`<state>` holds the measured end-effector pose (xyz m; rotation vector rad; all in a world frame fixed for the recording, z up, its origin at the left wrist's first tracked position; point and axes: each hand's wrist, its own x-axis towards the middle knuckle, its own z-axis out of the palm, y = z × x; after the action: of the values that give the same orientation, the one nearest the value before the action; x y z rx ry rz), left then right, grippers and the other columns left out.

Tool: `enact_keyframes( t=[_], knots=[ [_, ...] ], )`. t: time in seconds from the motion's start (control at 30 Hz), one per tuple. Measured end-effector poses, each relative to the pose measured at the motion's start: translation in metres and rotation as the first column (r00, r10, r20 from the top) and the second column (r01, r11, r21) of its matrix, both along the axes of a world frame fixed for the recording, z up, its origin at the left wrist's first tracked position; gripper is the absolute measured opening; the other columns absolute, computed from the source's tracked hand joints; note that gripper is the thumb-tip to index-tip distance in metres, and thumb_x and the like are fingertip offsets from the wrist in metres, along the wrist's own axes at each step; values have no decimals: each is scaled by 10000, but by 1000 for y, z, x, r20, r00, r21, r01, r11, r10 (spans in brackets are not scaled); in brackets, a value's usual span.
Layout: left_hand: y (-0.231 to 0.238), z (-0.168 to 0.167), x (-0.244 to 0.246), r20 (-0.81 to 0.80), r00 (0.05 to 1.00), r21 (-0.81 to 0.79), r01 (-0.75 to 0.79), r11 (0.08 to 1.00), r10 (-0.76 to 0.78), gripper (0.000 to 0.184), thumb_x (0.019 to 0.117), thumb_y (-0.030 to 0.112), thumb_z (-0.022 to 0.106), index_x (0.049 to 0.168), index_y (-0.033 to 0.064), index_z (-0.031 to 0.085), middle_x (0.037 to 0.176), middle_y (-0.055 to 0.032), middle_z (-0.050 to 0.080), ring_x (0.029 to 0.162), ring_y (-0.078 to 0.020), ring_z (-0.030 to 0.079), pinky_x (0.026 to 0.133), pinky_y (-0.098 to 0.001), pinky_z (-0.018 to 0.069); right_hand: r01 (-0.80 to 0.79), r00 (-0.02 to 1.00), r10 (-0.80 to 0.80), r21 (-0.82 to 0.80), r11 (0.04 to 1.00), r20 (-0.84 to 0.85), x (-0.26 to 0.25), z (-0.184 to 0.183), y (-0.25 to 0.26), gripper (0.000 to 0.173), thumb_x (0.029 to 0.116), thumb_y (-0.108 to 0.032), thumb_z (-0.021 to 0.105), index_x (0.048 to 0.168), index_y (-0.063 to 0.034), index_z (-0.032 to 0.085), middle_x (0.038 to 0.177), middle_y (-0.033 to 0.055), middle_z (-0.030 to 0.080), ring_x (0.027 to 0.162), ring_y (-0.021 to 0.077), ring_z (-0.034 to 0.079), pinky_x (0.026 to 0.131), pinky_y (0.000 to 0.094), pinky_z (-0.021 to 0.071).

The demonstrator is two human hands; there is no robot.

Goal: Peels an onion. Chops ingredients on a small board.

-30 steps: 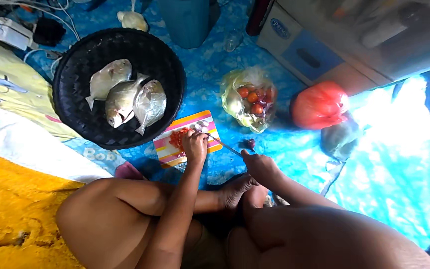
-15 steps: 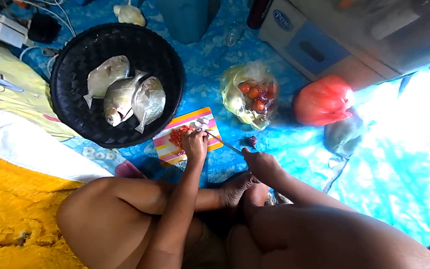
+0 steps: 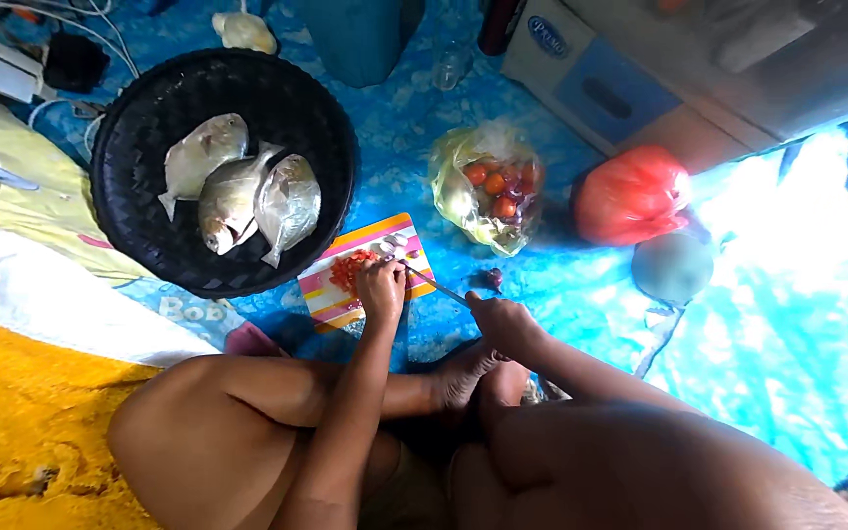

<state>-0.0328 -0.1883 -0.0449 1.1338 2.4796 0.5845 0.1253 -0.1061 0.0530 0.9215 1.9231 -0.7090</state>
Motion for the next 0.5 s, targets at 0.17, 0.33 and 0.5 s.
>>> enact_keyframes(
  t=[0.17, 0.33, 0.5],
  knots=[
    [0, -1, -6, -22, 998, -6, 58, 998, -58, 127, 932, 123, 720, 997, 25, 767, 1015, -180, 750, 1075, -413, 667, 946, -571, 497, 19, 997, -20, -5, 1000, -69, 14, 14, 5, 362, 1130, -188, 345, 1444, -48, 458, 1218, 301, 645, 1166, 500, 637, 924, 645, 508],
    [3, 2, -16, -9, 970, -34, 243, 969, -244, 256, 925, 73, 705, 1176, 76, 759, 1274, -178, 660, 1214, -408, 576, 1015, -573, 452, 73, 989, -76, -30, 997, -127, 31, 18, 15, 380, 1139, -232, 342, 1430, -23, 469, 1193, 305, 648, 1153, 491, 640, 946, 636, 497],
    [10, 4, -19, -42, 972, -86, 226, 970, -231, 141, 938, 121, 711, 1047, 79, 789, 1202, -162, 687, 1190, -390, 582, 998, -568, 448, 83, 993, -86, -43, 996, -78, 32, 10, 12, 371, 1138, -235, 340, 1427, -29, 449, 1204, 300, 644, 1162, 488, 640, 943, 631, 505]
  ],
)
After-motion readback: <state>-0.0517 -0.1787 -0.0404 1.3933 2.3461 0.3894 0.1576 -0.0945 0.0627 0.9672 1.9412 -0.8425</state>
